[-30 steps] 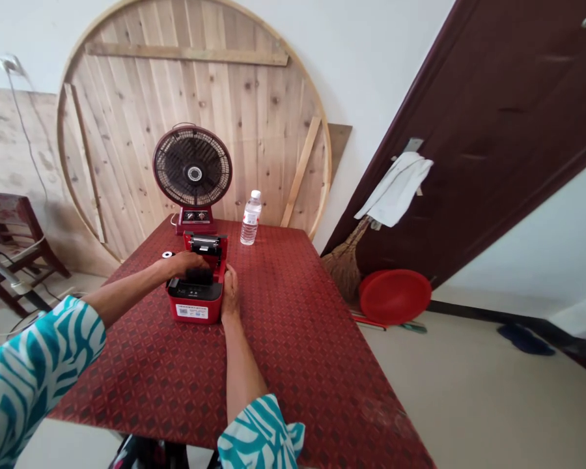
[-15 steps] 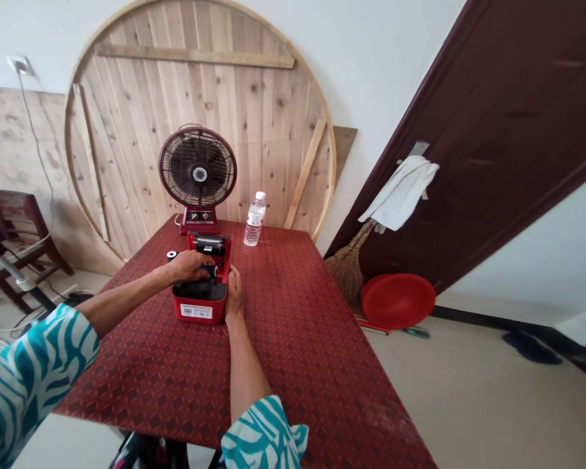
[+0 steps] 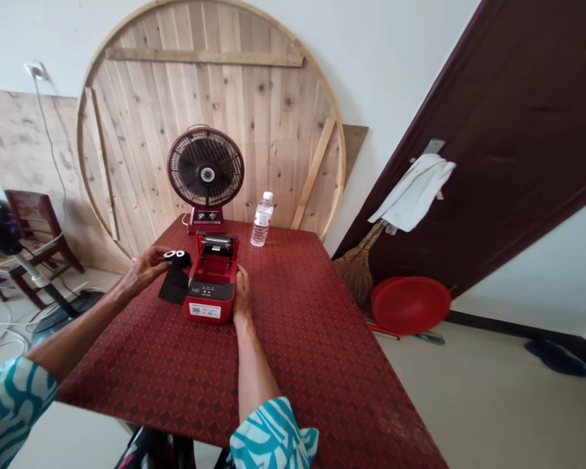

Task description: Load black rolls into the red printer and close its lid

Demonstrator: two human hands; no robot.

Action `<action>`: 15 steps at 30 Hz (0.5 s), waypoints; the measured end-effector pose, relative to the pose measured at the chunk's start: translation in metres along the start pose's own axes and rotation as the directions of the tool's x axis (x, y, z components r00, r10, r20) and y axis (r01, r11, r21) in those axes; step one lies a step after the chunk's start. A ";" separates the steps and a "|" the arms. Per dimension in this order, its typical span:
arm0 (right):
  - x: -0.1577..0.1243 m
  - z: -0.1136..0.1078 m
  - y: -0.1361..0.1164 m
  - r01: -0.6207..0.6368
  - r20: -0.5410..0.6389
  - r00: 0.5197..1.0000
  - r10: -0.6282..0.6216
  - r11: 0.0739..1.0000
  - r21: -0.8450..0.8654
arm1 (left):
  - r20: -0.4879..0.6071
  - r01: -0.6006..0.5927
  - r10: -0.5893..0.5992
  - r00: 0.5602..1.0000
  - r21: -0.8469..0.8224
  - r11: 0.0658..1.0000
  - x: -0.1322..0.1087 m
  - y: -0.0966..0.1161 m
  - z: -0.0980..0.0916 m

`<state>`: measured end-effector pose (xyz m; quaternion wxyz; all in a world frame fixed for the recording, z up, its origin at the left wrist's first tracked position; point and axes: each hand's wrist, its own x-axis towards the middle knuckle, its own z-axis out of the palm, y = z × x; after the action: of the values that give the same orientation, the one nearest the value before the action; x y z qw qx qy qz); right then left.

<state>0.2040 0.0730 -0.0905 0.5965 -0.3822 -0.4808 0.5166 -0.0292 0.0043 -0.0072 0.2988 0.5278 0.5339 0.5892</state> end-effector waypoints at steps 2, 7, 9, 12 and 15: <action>0.000 0.000 -0.002 0.006 -0.008 1.000 -0.006 1.000 -0.018 | -0.037 0.072 -0.071 0.997 0.003 0.997 -0.008 -0.023 -0.005; -0.001 0.000 -0.005 0.005 -0.016 1.000 -0.006 0.998 -0.070 | -0.045 0.083 -0.079 0.996 0.090 0.993 -0.017 -0.060 0.000; -0.001 0.000 -0.005 0.002 -0.013 1.000 -0.003 0.998 -0.067 | -0.034 0.066 -0.063 0.997 0.097 0.993 -0.018 -0.062 0.001; -0.001 0.000 -0.005 -0.001 -0.021 1.000 0.000 0.998 -0.058 | -0.067 0.086 -0.079 0.995 0.097 0.992 -0.018 -0.060 -0.002; -0.002 0.001 -0.007 0.000 -0.024 1.000 -0.002 0.997 -0.071 | -0.177 0.115 -0.105 0.979 0.042 0.993 -0.011 -0.059 -0.007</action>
<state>0.2052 0.0703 -0.0842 0.5886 -0.4090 -0.4917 0.4944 -0.0450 0.0072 -0.0652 0.2693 0.4515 0.6015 0.6015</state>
